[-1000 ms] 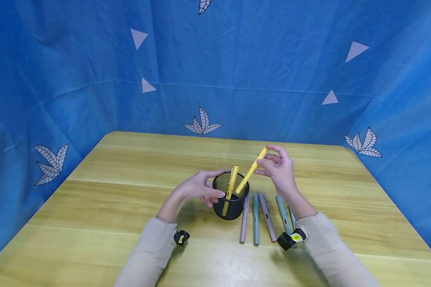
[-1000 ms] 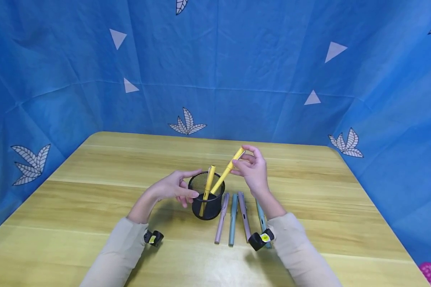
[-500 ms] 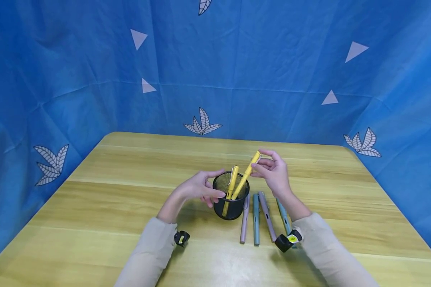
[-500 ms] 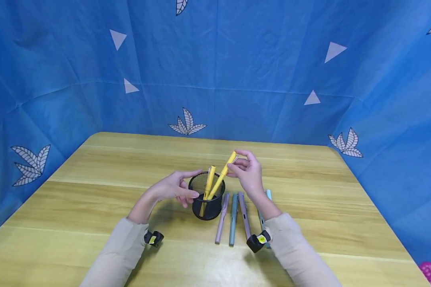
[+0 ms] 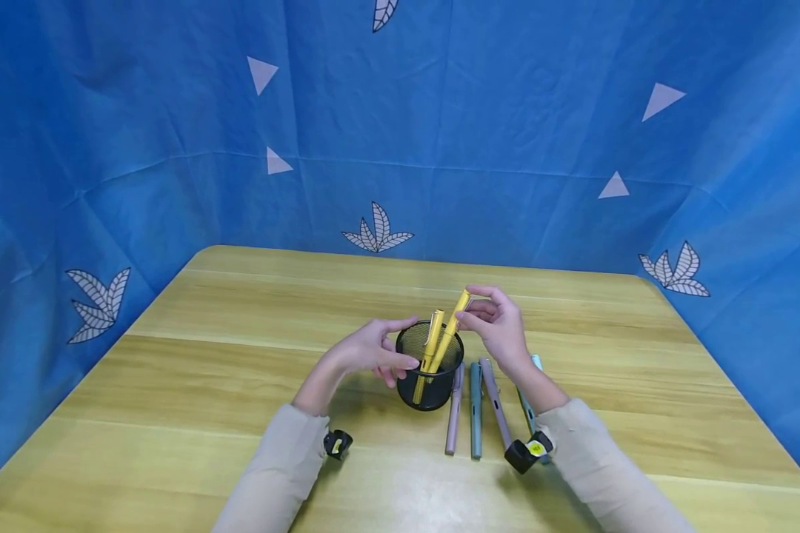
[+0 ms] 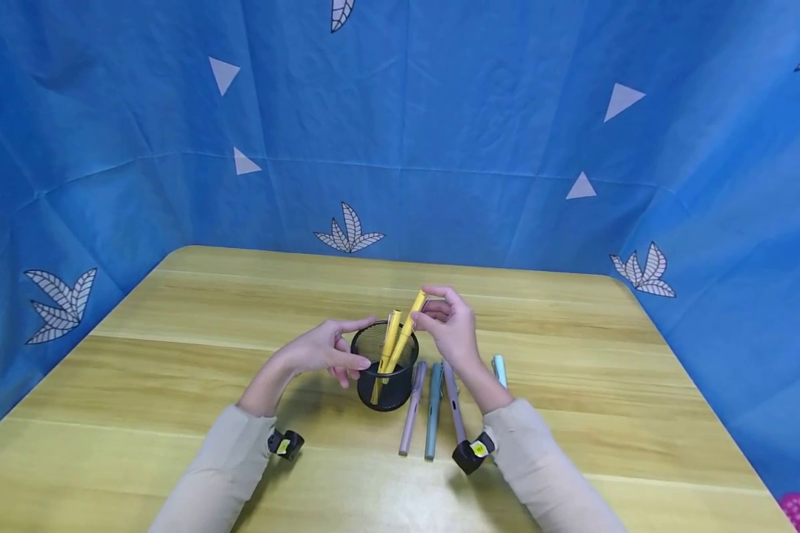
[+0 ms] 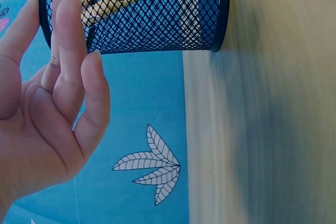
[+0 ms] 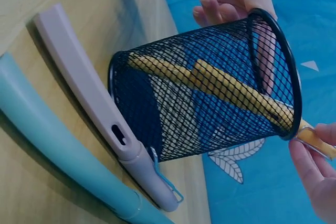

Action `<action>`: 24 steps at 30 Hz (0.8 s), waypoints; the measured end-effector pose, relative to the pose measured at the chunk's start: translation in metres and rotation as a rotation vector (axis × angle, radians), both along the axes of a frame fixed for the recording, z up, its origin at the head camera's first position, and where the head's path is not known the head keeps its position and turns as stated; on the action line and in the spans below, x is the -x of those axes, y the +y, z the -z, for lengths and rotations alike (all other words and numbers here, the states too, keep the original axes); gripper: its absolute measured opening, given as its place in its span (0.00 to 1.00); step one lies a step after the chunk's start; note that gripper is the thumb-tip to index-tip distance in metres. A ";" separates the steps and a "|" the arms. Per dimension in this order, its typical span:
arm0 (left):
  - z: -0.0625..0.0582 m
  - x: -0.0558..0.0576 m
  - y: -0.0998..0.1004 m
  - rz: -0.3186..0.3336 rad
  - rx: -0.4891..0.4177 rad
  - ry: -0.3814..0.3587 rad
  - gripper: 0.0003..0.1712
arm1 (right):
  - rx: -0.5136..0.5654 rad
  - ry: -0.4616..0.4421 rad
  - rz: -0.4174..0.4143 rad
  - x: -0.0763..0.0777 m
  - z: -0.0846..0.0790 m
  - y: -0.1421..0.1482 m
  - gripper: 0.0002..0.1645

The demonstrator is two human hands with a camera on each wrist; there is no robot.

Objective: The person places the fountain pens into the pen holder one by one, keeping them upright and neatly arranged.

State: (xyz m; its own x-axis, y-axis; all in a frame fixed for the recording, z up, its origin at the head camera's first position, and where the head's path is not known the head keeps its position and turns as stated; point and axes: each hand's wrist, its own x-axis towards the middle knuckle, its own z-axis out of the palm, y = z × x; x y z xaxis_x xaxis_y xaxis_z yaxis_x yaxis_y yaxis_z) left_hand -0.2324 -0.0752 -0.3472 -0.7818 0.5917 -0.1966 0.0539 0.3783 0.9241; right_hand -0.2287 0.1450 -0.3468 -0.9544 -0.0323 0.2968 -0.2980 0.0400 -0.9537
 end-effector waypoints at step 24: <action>-0.002 -0.001 0.000 0.000 0.001 0.000 0.43 | -0.195 0.092 -0.005 -0.004 0.010 -0.007 0.13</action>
State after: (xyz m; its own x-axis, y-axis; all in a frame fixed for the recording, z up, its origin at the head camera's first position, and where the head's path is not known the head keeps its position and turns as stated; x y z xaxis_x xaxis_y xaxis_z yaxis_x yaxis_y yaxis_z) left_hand -0.2318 -0.0750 -0.3455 -0.7819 0.5914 -0.1972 0.0540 0.3793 0.9237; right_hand -0.2249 0.1379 -0.3572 -0.9233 -0.1024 0.3701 -0.3839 0.2195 -0.8969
